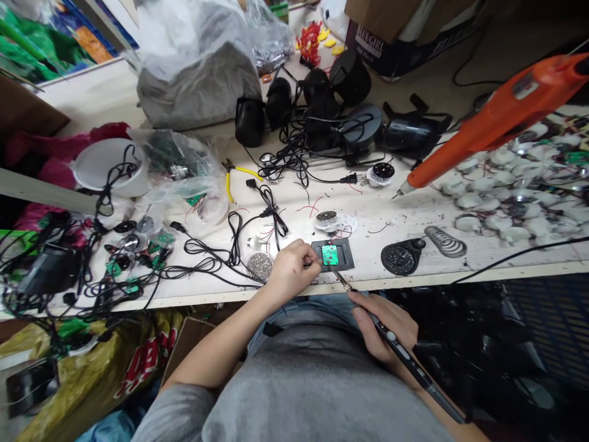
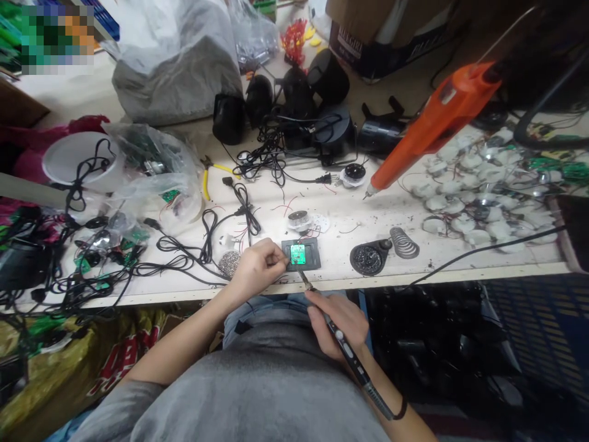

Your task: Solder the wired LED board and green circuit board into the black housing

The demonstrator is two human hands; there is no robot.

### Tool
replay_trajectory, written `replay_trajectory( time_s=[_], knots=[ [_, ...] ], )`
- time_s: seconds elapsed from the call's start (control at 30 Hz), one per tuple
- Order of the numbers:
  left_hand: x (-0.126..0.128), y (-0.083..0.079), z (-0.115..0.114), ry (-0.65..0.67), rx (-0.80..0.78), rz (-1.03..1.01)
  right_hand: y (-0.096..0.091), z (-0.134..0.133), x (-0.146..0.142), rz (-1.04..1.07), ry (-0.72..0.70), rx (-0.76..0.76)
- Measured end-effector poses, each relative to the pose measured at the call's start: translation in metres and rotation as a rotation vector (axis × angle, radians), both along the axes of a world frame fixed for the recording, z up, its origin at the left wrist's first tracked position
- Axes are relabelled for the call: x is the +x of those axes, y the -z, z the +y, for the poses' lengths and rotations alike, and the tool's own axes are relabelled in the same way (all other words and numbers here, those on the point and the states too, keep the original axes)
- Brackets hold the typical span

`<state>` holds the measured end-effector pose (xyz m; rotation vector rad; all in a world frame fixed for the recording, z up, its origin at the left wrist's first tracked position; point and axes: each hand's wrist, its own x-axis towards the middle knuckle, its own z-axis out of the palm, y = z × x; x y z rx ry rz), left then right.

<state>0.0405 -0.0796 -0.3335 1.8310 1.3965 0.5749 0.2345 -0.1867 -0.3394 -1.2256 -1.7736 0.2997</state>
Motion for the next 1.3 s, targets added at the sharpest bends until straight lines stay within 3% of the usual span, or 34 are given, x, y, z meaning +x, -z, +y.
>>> replay_trajectory(
  time_s=[0.17,0.33,0.57,1.03,1.3],
  knots=[
    [0.0,0.001,-0.001,-0.002,-0.009,-0.011,0.005,0.012,-0.006,0.043,0.082,0.097],
    [0.001,0.0,0.0,-0.015,0.004,-0.001,0.023,0.047,-0.02,-0.073,0.226,0.101],
    [-0.002,-0.001,-0.001,-0.032,0.003,-0.013,0.042,0.068,-0.029,-0.185,0.186,0.123],
    [-0.004,0.001,0.001,-0.037,-0.023,-0.015,0.029,0.058,-0.026,-0.153,0.185,0.148],
    [-0.004,0.001,0.0,-0.05,-0.028,-0.046,0.004,0.026,-0.008,0.068,0.029,0.094]
  ],
)
